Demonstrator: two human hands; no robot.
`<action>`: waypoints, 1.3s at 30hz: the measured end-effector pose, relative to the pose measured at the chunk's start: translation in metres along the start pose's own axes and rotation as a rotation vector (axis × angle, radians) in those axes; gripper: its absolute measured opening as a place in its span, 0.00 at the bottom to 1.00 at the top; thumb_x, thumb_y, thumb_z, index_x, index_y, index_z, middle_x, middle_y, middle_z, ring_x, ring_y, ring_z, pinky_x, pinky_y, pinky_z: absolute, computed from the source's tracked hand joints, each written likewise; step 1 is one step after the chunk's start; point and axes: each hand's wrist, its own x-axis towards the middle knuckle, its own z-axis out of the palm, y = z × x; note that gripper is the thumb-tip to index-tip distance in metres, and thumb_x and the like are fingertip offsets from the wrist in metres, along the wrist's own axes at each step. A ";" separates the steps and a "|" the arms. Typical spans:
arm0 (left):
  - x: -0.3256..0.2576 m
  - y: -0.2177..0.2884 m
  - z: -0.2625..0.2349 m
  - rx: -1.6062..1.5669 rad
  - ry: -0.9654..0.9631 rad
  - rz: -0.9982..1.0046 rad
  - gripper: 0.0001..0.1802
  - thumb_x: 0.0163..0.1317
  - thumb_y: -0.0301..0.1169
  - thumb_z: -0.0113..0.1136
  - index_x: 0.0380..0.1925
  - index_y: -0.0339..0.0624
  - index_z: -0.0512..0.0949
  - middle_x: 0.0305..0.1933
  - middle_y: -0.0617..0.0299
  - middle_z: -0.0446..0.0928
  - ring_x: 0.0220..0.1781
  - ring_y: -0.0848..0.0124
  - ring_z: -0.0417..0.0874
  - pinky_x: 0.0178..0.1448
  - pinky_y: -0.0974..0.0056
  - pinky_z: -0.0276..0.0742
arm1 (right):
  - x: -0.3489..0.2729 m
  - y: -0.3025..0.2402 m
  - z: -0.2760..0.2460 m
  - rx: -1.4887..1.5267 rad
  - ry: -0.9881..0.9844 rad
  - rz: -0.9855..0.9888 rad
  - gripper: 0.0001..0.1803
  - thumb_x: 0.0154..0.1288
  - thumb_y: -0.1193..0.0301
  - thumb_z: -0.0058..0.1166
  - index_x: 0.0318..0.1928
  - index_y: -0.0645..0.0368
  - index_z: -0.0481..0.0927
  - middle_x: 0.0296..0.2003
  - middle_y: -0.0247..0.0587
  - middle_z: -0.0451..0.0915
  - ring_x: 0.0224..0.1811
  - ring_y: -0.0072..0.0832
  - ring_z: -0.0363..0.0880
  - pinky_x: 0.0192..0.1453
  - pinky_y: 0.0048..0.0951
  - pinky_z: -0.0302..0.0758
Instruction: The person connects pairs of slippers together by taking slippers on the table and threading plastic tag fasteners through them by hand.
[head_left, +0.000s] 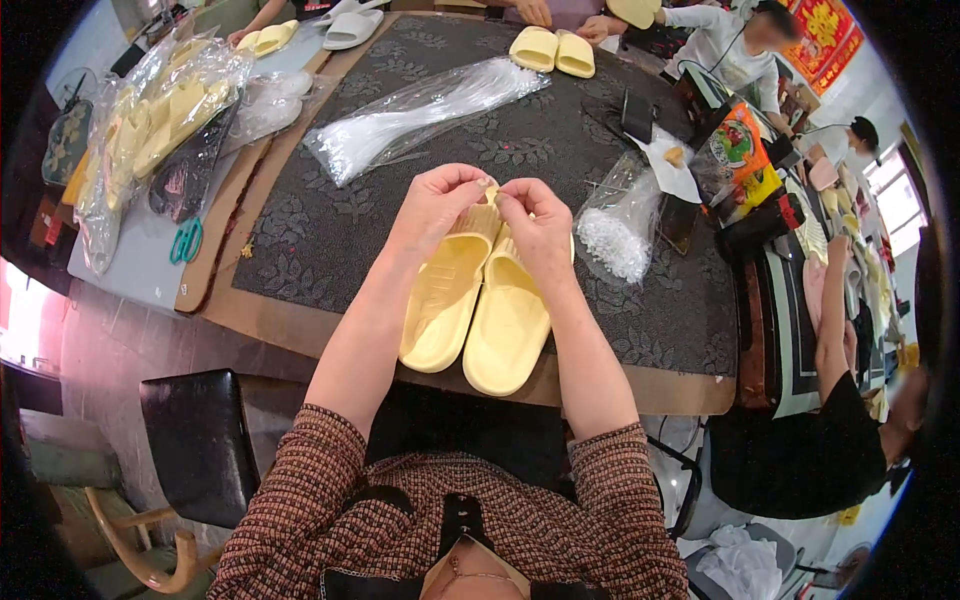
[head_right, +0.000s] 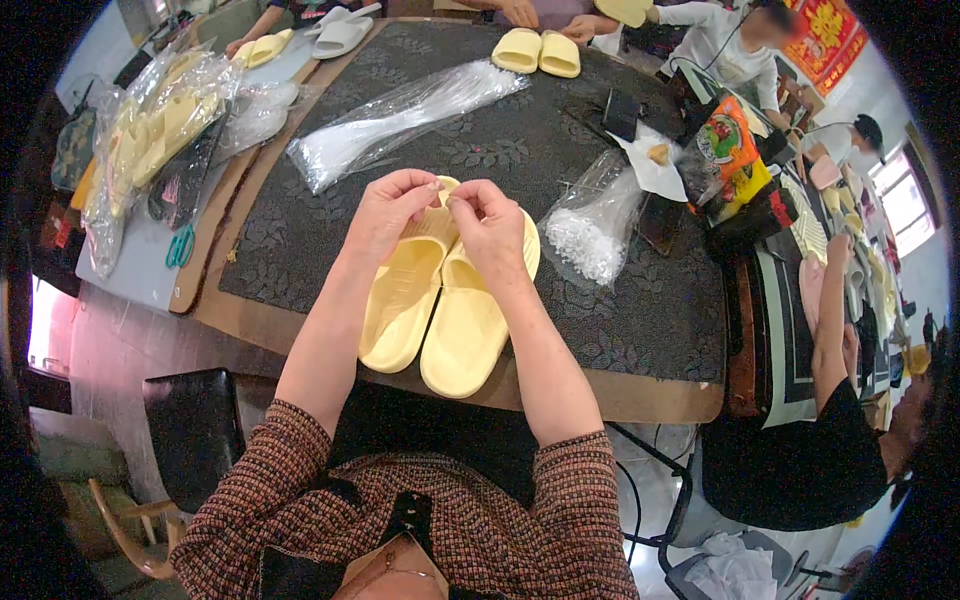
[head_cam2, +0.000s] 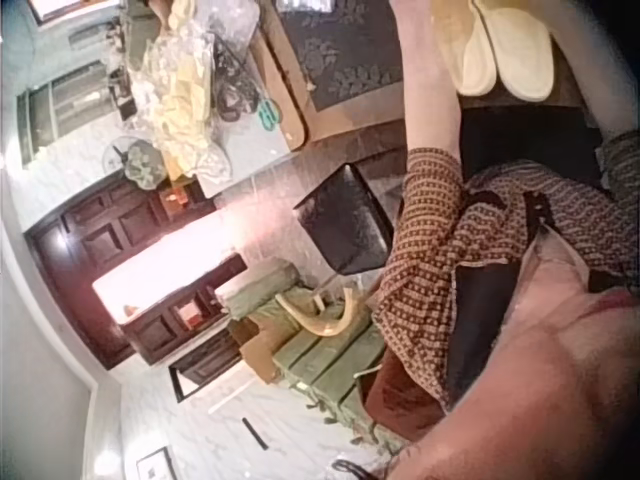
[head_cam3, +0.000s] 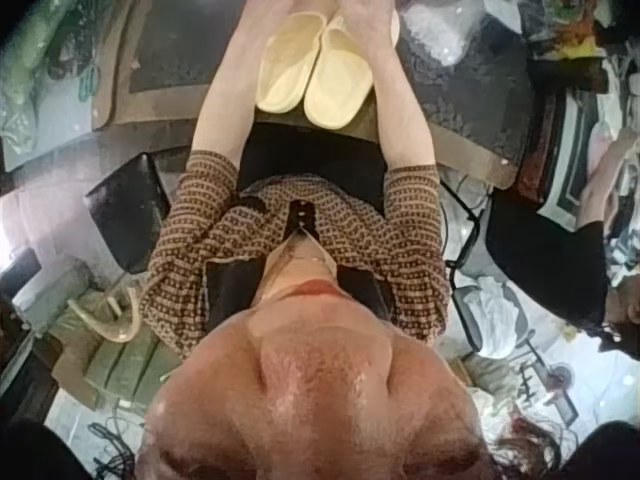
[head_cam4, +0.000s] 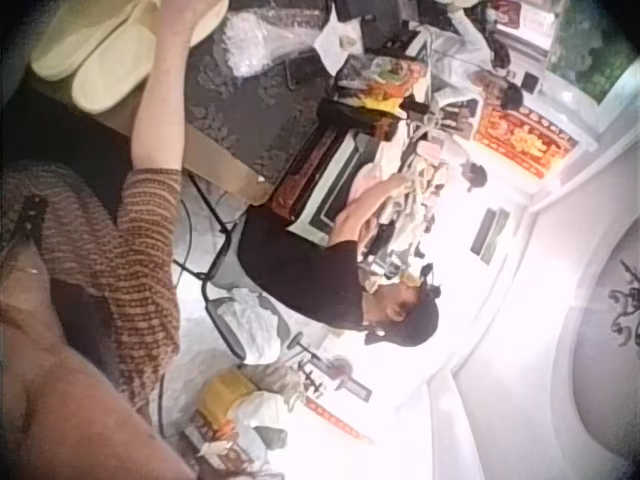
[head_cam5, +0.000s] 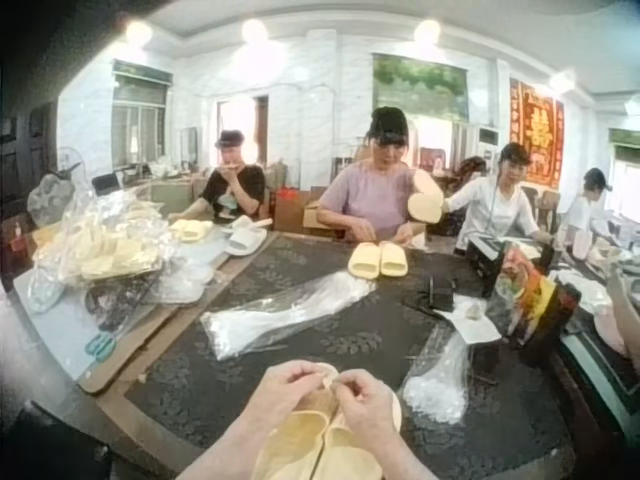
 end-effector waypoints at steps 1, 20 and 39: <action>0.000 0.000 0.000 0.008 -0.006 -0.011 0.06 0.62 0.27 0.57 0.36 0.38 0.80 0.31 0.69 0.78 0.29 0.84 0.73 0.32 0.78 0.69 | 0.000 0.001 0.001 0.027 0.011 -0.012 0.02 0.60 0.78 0.55 0.35 0.63 0.78 0.25 0.26 0.76 0.27 0.11 0.70 0.32 0.16 0.68; 0.005 -0.008 -0.010 0.058 -0.079 0.049 0.09 0.66 0.30 0.52 0.36 0.40 0.80 0.25 0.74 0.71 0.25 0.86 0.66 0.29 0.80 0.60 | -0.001 -0.004 0.000 0.032 -0.035 0.034 0.03 0.61 0.78 0.55 0.36 0.62 0.78 0.27 0.25 0.76 0.29 0.12 0.72 0.35 0.15 0.69; 0.005 -0.009 -0.009 0.127 -0.096 0.039 0.07 0.64 0.29 0.52 0.33 0.39 0.78 0.24 0.74 0.70 0.25 0.86 0.66 0.28 0.79 0.60 | 0.000 -0.001 0.000 -0.006 -0.033 0.007 0.03 0.60 0.78 0.55 0.35 0.63 0.78 0.27 0.25 0.76 0.29 0.11 0.72 0.34 0.15 0.69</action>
